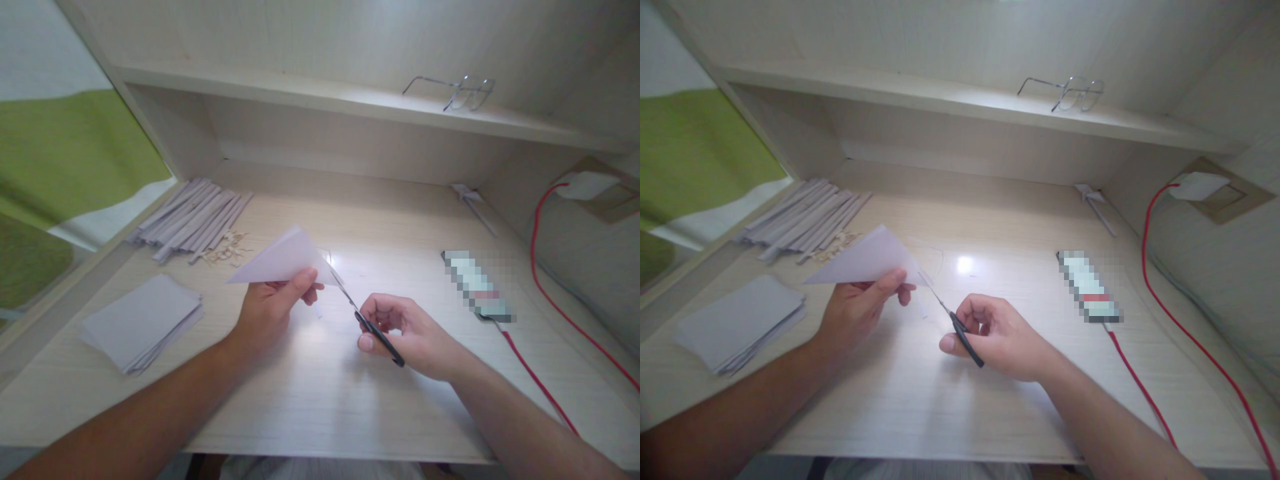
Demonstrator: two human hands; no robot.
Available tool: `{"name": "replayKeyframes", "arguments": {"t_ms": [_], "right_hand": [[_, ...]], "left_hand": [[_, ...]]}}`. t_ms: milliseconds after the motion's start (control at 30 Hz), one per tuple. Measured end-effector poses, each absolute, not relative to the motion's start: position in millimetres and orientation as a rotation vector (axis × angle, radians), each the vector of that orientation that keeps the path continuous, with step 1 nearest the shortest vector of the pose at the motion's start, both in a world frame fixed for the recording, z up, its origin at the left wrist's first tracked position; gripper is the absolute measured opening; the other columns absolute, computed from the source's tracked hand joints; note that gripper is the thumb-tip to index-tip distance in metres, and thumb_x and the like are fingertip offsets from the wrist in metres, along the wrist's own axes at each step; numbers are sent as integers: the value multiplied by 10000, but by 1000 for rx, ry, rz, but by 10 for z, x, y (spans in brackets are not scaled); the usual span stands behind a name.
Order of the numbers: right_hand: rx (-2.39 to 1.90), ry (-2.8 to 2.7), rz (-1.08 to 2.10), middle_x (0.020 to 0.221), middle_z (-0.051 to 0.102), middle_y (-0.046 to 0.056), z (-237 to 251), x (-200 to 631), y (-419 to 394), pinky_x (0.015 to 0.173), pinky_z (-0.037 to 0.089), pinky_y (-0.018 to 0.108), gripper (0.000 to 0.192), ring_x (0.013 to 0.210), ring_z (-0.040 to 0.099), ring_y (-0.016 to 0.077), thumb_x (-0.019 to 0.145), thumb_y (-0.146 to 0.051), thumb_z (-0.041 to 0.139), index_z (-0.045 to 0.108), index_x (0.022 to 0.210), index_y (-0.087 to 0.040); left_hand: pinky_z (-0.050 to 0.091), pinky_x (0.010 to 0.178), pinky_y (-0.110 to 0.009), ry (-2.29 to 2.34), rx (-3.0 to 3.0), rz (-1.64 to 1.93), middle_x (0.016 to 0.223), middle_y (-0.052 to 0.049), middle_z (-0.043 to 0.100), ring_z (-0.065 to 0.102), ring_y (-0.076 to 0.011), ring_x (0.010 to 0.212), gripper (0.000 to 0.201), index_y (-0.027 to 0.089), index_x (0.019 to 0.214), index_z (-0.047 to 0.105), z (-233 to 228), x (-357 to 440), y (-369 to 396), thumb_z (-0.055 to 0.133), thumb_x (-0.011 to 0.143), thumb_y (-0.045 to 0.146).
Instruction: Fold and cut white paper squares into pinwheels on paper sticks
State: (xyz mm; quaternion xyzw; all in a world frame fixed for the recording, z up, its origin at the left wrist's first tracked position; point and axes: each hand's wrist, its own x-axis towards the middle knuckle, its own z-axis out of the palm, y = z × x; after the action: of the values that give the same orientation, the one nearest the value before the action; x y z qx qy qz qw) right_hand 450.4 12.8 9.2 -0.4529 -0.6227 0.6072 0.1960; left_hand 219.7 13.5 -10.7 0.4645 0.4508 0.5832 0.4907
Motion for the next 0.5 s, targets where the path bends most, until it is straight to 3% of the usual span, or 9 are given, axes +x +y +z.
{"name": "replayKeyframes", "arguments": {"t_ms": [500], "right_hand": [[-1227, -1687, 1751, 687, 516, -32, 85, 4503, 127, 556, 312, 253, 411, 627, 430, 117, 709, -464, 888, 588, 769, -189]], "left_hand": [[505, 676, -317, 1099, 1117, 1387, 680, -27, 698, 644, -174, 668, 232, 166, 730, 712, -94, 2190, 121, 736, 883, 338]]}}
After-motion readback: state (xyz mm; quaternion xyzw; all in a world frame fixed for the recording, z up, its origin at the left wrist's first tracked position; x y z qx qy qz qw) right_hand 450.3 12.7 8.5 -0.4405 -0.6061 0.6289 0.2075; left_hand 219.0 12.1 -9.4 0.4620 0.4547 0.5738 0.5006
